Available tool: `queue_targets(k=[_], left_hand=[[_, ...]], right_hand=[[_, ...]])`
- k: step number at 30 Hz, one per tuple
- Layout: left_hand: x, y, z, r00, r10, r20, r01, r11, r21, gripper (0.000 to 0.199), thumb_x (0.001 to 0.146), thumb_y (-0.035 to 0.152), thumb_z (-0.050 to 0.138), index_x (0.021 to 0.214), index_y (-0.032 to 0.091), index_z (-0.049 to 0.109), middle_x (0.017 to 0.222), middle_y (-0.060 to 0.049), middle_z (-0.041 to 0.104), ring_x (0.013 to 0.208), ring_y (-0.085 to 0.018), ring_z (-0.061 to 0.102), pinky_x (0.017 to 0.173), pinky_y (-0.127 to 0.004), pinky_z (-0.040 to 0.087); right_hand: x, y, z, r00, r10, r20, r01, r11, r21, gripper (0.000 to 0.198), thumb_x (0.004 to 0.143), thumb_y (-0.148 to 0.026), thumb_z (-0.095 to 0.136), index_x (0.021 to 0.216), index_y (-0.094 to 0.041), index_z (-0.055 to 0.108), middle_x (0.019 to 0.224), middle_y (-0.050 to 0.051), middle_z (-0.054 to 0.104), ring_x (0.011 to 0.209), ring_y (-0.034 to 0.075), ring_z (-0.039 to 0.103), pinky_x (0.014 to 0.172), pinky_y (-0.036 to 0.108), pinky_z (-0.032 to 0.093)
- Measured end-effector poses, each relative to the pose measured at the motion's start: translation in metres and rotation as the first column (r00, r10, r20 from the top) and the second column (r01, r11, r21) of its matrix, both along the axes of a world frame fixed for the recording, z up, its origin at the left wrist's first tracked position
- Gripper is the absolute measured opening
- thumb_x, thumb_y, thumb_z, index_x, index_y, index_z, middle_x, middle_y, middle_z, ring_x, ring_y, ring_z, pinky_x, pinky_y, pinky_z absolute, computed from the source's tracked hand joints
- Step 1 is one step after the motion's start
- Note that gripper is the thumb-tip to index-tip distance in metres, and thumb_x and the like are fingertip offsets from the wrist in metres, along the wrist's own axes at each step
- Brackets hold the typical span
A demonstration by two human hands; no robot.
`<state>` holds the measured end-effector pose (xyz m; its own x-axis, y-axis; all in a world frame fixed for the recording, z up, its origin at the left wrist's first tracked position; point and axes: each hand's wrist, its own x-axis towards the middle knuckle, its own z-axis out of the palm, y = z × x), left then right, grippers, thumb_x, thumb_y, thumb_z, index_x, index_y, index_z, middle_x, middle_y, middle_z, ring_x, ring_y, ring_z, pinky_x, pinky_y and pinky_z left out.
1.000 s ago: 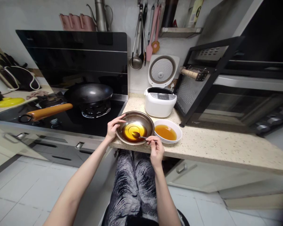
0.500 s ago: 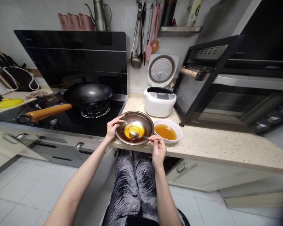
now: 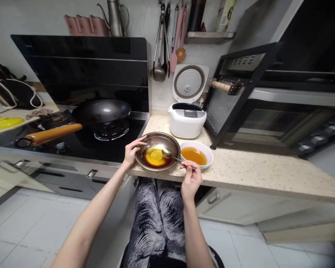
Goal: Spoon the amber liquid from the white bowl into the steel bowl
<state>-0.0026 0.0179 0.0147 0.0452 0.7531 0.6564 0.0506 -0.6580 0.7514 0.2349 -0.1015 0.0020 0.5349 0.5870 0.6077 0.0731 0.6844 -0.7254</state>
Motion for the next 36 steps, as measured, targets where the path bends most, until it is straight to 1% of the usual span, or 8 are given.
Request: queue_targets(k=[4, 12, 16, 19, 23, 26, 31, 36], left_hand=[[0.000, 0.000, -0.001, 1.000, -0.012, 0.007, 0.012, 1.000, -0.003, 0.036, 0.073, 0.016, 0.052, 0.090, 0.021, 0.084, 0.133, -0.006, 0.074, 0.131, -0.033, 0.065, 0.119, -0.050, 0.045], [0.000, 0.002, -0.002, 1.000, -0.008, -0.001, 0.008, 1.000, -0.011, 0.035, 0.073, 0.017, 0.053, 0.090, 0.021, 0.084, 0.132, -0.006, 0.074, 0.131, -0.033, 0.065, 0.119, -0.052, 0.044], [-0.001, 0.002, -0.003, 1.000, -0.004, -0.002, 0.004, 1.000, -0.016, 0.035, 0.073, 0.017, 0.053, 0.090, 0.021, 0.084, 0.132, -0.007, 0.074, 0.130, -0.033, 0.065, 0.118, -0.052, 0.045], [-0.001, 0.003, -0.003, 1.000, -0.002, -0.003, 0.002, 1.000, -0.015, 0.035, 0.073, 0.017, 0.053, 0.089, 0.021, 0.084, 0.131, -0.007, 0.075, 0.130, -0.033, 0.065, 0.118, -0.052, 0.045], [-0.001, 0.002, -0.002, 1.000, 0.002, -0.001, -0.002, 1.000, -0.017, 0.035, 0.072, 0.018, 0.052, 0.089, 0.021, 0.084, 0.131, -0.007, 0.075, 0.130, -0.033, 0.066, 0.118, -0.052, 0.045], [-0.001, 0.002, -0.002, 1.000, -0.002, -0.006, 0.002, 1.000, -0.017, 0.036, 0.073, 0.018, 0.052, 0.089, 0.021, 0.084, 0.131, -0.007, 0.074, 0.131, -0.034, 0.065, 0.119, -0.051, 0.044], [-0.001, 0.002, -0.003, 1.000, 0.001, -0.006, -0.001, 1.000, -0.013, 0.036, 0.073, 0.018, 0.052, 0.089, 0.020, 0.084, 0.132, -0.008, 0.074, 0.131, -0.033, 0.065, 0.119, -0.052, 0.044], [-0.001, 0.002, -0.002, 1.000, 0.002, -0.007, -0.002, 1.000, -0.013, 0.036, 0.072, 0.018, 0.052, 0.089, 0.021, 0.084, 0.132, -0.007, 0.074, 0.131, -0.033, 0.065, 0.119, -0.052, 0.044]], right_hand=[[0.002, -0.003, 0.005, 0.997, -0.074, 0.008, 0.074, 0.997, 0.001, 0.018, 0.103, -0.033, 0.056, 0.092, -0.020, 0.064, 0.090, 0.003, 0.067, 0.076, 0.014, 0.065, 0.071, 0.029, 0.056], [0.014, -0.004, 0.014, 0.973, -0.218, -0.080, 0.220, 0.975, 0.023, 0.019, 0.102, -0.036, 0.056, 0.094, -0.019, 0.062, 0.091, 0.004, 0.065, 0.077, 0.014, 0.065, 0.072, 0.031, 0.057], [0.023, -0.004, 0.013, 0.959, -0.254, -0.128, 0.259, 0.966, 0.024, 0.016, 0.102, -0.034, 0.057, 0.096, -0.020, 0.062, 0.093, 0.004, 0.066, 0.076, 0.014, 0.065, 0.074, 0.031, 0.057], [0.028, -0.002, 0.011, 0.945, -0.309, -0.109, 0.313, 0.949, 0.023, 0.017, 0.102, -0.034, 0.056, 0.096, -0.020, 0.062, 0.093, 0.005, 0.066, 0.076, 0.014, 0.065, 0.074, 0.032, 0.057], [0.034, 0.001, 0.006, 0.920, -0.391, 0.010, 0.390, 0.919, 0.066, 0.018, 0.103, -0.033, 0.055, 0.095, -0.020, 0.064, 0.092, 0.005, 0.067, 0.077, 0.016, 0.066, 0.073, 0.033, 0.057], [0.039, 0.004, 0.001, 0.874, -0.434, 0.218, 0.403, 0.899, 0.170, 0.016, 0.103, -0.027, 0.053, 0.096, -0.022, 0.067, 0.090, 0.005, 0.070, 0.085, 0.019, 0.069, 0.079, 0.036, 0.057], [0.046, 0.007, -0.007, 0.737, -0.448, 0.506, 0.324, 0.891, 0.317, 0.022, 0.099, -0.011, 0.053, 0.103, -0.025, 0.069, 0.091, 0.005, 0.073, 0.088, 0.020, 0.069, 0.082, 0.039, 0.055], [0.050, 0.007, -0.012, 0.670, -0.380, 0.638, 0.243, 0.924, 0.295, 0.037, 0.096, -0.005, 0.042, 0.107, -0.024, 0.072, 0.097, 0.009, 0.074, 0.091, 0.023, 0.067, 0.082, 0.044, 0.055]])
